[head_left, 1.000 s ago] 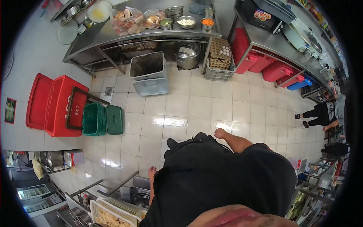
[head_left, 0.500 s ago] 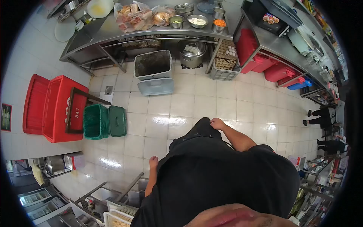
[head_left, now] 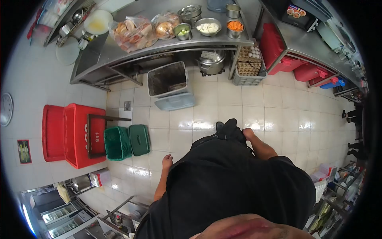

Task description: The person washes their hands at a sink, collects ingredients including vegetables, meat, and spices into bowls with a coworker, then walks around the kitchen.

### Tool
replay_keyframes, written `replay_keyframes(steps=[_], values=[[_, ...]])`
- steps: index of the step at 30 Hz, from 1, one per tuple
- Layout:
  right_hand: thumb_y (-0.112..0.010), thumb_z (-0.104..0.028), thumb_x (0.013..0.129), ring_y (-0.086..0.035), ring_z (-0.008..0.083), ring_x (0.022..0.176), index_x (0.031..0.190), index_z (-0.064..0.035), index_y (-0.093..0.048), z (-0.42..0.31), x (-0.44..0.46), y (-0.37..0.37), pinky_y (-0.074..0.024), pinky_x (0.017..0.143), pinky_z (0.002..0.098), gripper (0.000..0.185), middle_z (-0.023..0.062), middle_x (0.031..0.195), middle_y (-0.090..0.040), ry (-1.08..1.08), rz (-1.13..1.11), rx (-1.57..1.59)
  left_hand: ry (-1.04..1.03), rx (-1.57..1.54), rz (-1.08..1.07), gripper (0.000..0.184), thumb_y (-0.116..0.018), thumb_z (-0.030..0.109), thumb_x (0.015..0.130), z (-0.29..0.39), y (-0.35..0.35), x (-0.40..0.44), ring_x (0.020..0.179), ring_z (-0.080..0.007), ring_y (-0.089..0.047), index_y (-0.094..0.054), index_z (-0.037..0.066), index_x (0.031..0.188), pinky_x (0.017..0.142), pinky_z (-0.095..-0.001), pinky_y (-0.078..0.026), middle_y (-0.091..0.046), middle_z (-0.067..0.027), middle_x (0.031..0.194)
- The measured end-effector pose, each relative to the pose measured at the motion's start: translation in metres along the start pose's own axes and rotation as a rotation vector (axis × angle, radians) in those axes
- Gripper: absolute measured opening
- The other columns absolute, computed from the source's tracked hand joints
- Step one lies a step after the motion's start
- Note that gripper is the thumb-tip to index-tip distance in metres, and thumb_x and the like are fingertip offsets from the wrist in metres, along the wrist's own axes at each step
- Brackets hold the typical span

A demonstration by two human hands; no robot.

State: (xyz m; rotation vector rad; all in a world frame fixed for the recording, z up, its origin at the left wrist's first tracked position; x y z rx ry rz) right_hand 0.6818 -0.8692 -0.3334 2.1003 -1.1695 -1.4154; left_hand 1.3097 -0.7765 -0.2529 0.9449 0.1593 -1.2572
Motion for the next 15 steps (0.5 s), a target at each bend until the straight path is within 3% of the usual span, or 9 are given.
replay_keyframes(steps=[2,5,6,7,9,10,12,13,15], values=[[-0.053,-0.017,0.079,-0.066,0.0258,0.062,0.070,-0.0014,-0.063,-0.005,0.027,0.024,-0.0511,0.048,0.0382,0.021,0.0130,0.075,-0.064,0.300,-0.050,-0.457,-0.002,-0.011,-0.008,0.037,-0.060,0.016,0.081,0.051,-0.010,0.010,0.075,-0.0171,-0.061,-0.061,-0.004,0.113,0.069,-0.0295,-0.049,-0.066,-0.0116,0.084],[-0.063,-0.015,0.068,-0.066,0.0251,0.065,0.069,-0.0036,-0.064,0.002,0.059,0.080,-0.0523,0.055,0.0376,0.012,0.0116,0.075,-0.065,-0.149,-0.131,0.061,-0.021,-0.014,0.008,0.037,-0.060,0.014,0.082,0.096,-0.038,0.044,0.081,-0.0176,-0.061,-0.060,-0.004,0.114,0.074,-0.0290,-0.048,-0.066,-0.0123,0.090],[-0.063,-0.015,0.066,-0.064,0.0248,0.062,0.069,-0.0044,-0.064,-0.008,0.072,0.088,-0.0525,0.059,0.0365,0.011,0.0115,0.069,-0.064,0.485,0.138,-0.547,-0.034,-0.009,0.008,0.036,-0.060,0.014,0.083,0.109,-0.049,0.056,0.084,-0.0181,-0.061,-0.060,-0.004,0.114,0.076,-0.0289,-0.048,-0.066,-0.0128,0.092],[-0.057,-0.019,0.075,-0.062,0.0257,0.055,0.067,-0.0031,-0.062,-0.013,0.075,0.113,-0.0522,0.058,0.0365,0.019,0.0124,0.063,-0.063,0.331,0.042,-0.439,-0.013,-0.023,-0.015,0.037,-0.059,0.014,0.083,0.125,-0.058,0.063,0.088,-0.0194,-0.062,-0.059,-0.004,0.115,0.080,-0.0296,-0.048,-0.066,-0.0140,0.096],[-0.051,-0.022,0.079,-0.062,0.0279,0.053,0.066,-0.0023,-0.061,0.001,0.089,0.150,-0.0502,0.053,0.0408,0.026,0.0146,0.060,-0.061,0.248,0.288,-0.037,0.015,-0.035,-0.086,0.037,-0.059,0.013,0.083,0.163,-0.078,0.074,0.096,-0.0220,-0.062,-0.059,-0.003,0.116,0.086,-0.0310,-0.047,-0.066,-0.0162,0.104],[-0.049,-0.026,0.080,-0.062,0.0282,0.053,0.075,-0.0029,-0.064,0.007,0.092,0.168,-0.0512,0.054,0.0402,0.028,0.0163,0.065,-0.063,0.041,0.230,0.118,-0.036,0.012,-0.122,0.038,-0.059,0.013,0.083,0.177,-0.088,0.086,0.098,-0.0232,-0.062,-0.059,-0.003,0.117,0.087,-0.0316,-0.047,-0.066,-0.0164,0.106],[-0.052,-0.029,0.080,-0.066,0.0316,0.081,0.093,-0.0061,-0.070,0.028,0.102,0.184,-0.0529,0.076,0.0380,0.032,0.0164,0.090,-0.068,-0.106,0.377,0.166,-0.151,0.094,-0.185,0.039,-0.060,0.014,0.082,0.192,-0.104,0.109,0.102,-0.0256,-0.062,-0.059,-0.002,0.118,0.089,-0.0329,-0.046,-0.065,-0.0167,0.110],[-0.053,-0.029,0.079,-0.062,0.0329,0.095,0.094,-0.0070,-0.070,0.043,0.113,0.183,-0.0507,0.083,0.0390,0.031,0.0146,0.100,-0.067,-0.163,0.303,0.174,-0.183,0.149,-0.185,0.040,-0.061,0.015,0.082,0.197,-0.114,0.119,0.101,-0.0257,-0.062,-0.059,-0.002,0.117,0.088,-0.0336,-0.047,-0.065,-0.0168,0.109],[-0.054,-0.030,0.078,-0.062,0.0326,0.096,0.094,-0.0097,-0.070,0.047,0.097,0.203,-0.0500,0.084,0.0394,0.030,0.0147,0.101,-0.067,-0.272,0.303,0.340,-0.253,0.254,-0.197,0.039,-0.063,0.018,0.081,0.207,-0.128,0.142,0.100,-0.0268,-0.062,-0.061,-0.002,0.115,0.087,-0.0351,-0.047,-0.066,-0.0170,0.108]])
Point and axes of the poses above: each hand's wrist, its own x-axis towards the middle knuckle, its own y-axis out of the back of the hand, z = x × y, the point moved 6 cm from there along x, towards the middle knuckle
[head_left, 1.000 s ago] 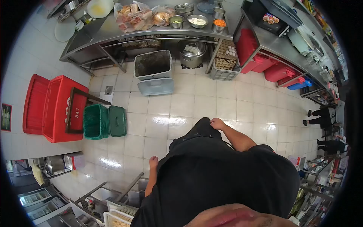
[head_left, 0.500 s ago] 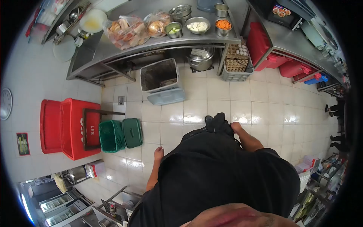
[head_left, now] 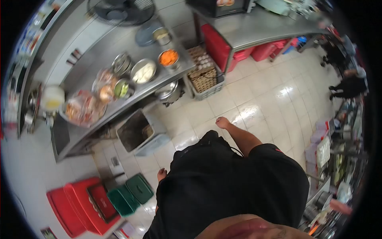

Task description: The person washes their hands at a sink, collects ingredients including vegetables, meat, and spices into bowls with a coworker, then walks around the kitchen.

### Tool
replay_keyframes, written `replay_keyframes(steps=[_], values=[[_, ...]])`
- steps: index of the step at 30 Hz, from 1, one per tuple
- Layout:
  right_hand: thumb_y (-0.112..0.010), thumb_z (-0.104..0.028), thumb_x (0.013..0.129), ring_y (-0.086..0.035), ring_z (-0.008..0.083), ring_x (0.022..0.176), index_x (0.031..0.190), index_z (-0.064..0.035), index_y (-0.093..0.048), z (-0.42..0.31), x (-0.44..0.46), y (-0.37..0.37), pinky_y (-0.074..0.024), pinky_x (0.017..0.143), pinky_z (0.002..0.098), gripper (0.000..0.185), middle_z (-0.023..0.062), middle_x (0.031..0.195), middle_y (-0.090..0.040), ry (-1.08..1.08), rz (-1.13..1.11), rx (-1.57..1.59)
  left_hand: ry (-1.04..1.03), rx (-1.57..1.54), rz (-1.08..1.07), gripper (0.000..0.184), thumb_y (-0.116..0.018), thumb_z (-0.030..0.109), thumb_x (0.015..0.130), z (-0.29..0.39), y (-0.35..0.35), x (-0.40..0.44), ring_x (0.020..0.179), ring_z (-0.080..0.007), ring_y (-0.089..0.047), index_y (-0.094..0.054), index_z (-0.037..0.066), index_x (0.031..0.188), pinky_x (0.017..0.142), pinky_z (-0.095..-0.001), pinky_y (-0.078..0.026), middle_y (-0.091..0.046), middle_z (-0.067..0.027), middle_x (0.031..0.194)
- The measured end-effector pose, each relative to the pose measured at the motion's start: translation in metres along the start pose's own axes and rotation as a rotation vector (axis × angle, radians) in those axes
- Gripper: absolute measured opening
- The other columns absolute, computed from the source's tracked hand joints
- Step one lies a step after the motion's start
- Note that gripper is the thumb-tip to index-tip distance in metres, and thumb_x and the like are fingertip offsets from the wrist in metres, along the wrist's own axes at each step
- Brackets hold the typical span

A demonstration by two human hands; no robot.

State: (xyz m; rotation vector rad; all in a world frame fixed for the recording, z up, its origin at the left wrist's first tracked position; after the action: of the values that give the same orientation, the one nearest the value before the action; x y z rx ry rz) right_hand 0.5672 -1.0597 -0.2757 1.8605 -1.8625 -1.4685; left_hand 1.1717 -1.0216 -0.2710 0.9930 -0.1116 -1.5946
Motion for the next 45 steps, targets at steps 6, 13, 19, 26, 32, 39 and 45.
replay_keyframes(steps=[6,13,19,26,32,39,45], values=[[-0.049,-0.029,0.080,-0.061,0.0362,0.097,0.092,-0.0065,-0.069,0.051,-0.032,0.003,-0.0487,0.087,0.0420,0.032,0.0181,0.098,-0.066,-0.115,0.039,-0.040,-0.845,0.473,-0.214,0.036,-0.066,0.026,0.078,0.119,-0.002,0.057,0.096,-0.0333,-0.063,-0.066,0.003,0.105,0.086,-0.0407,-0.049,-0.066,-0.0176,0.101],[-0.051,-0.023,0.078,-0.067,0.0289,0.071,0.084,-0.0015,-0.068,0.109,-0.128,0.009,-0.0550,0.067,0.0380,0.028,0.0195,0.081,-0.067,-0.503,-0.034,0.036,-0.799,0.609,-0.364,0.022,-0.056,0.027,0.082,0.231,-0.057,0.200,0.090,-0.0367,-0.061,-0.065,0.008,0.089,0.081,-0.0445,-0.049,-0.065,-0.0165,0.093],[-0.056,-0.020,0.080,-0.065,0.0222,0.061,0.093,-0.0005,-0.066,0.119,-0.156,-0.017,-0.0538,0.052,0.0352,0.026,0.0122,0.073,-0.066,-0.861,-0.046,0.512,-0.693,0.610,-0.410,0.029,-0.058,0.022,0.080,0.354,-0.111,0.305,0.090,-0.0362,-0.062,-0.066,0.005,0.102,0.083,-0.0420,-0.049,-0.066,-0.0173,0.096],[-0.065,-0.029,0.077,-0.065,0.0194,0.065,0.099,-0.0026,-0.069,0.078,-0.109,0.038,-0.0513,0.053,0.0330,0.034,0.0105,0.079,-0.067,-0.764,0.408,0.564,-0.638,0.568,-0.612,0.036,-0.059,0.021,0.078,0.445,-0.177,0.323,0.100,-0.0267,-0.063,-0.064,0.004,0.110,0.089,-0.0353,-0.048,-0.066,-0.0159,0.107],[-0.060,-0.033,0.081,-0.067,0.0311,0.080,0.097,0.0003,-0.068,0.090,-0.111,0.065,-0.0507,0.069,0.0401,0.038,0.0189,0.084,-0.068,-0.947,0.349,0.890,-0.637,0.674,-0.815,0.036,-0.063,0.022,0.079,0.471,-0.222,0.315,0.093,-0.0247,-0.065,-0.064,0.003,0.108,0.085,-0.0334,-0.049,-0.068,-0.0152,0.100],[-0.047,-0.021,0.086,-0.064,0.0278,0.074,0.093,0.0028,-0.064,0.242,-0.070,0.054,-0.0513,0.065,0.0410,0.030,0.0169,0.079,-0.065,-0.788,0.475,0.676,-0.533,0.576,-0.731,0.036,-0.065,0.027,0.081,0.474,-0.277,0.320,0.092,-0.0254,-0.066,-0.064,0.001,0.106,0.081,-0.0341,-0.050,-0.068,-0.0154,0.098],[-0.051,-0.015,0.081,-0.061,0.0213,0.058,0.090,-0.0030,-0.067,0.296,-0.072,0.191,-0.0496,0.048,0.0365,0.022,0.0103,0.074,-0.063,-0.869,0.426,1.099,-0.708,0.686,-0.509,0.032,-0.063,0.025,0.082,0.568,-0.342,0.277,0.091,-0.0281,-0.066,-0.066,0.002,0.103,0.082,-0.0358,-0.051,-0.068,-0.0161,0.097]])
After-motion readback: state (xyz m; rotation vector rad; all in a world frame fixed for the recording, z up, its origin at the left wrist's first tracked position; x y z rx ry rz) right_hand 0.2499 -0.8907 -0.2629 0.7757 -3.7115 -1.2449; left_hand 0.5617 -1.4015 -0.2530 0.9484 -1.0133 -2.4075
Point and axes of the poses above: each hand's wrist, its own x-axis towards the middle knuckle, its own y-axis out of the back of the hand, z = x × y, the point moved 6 cm from there along x, towards the middle knuckle
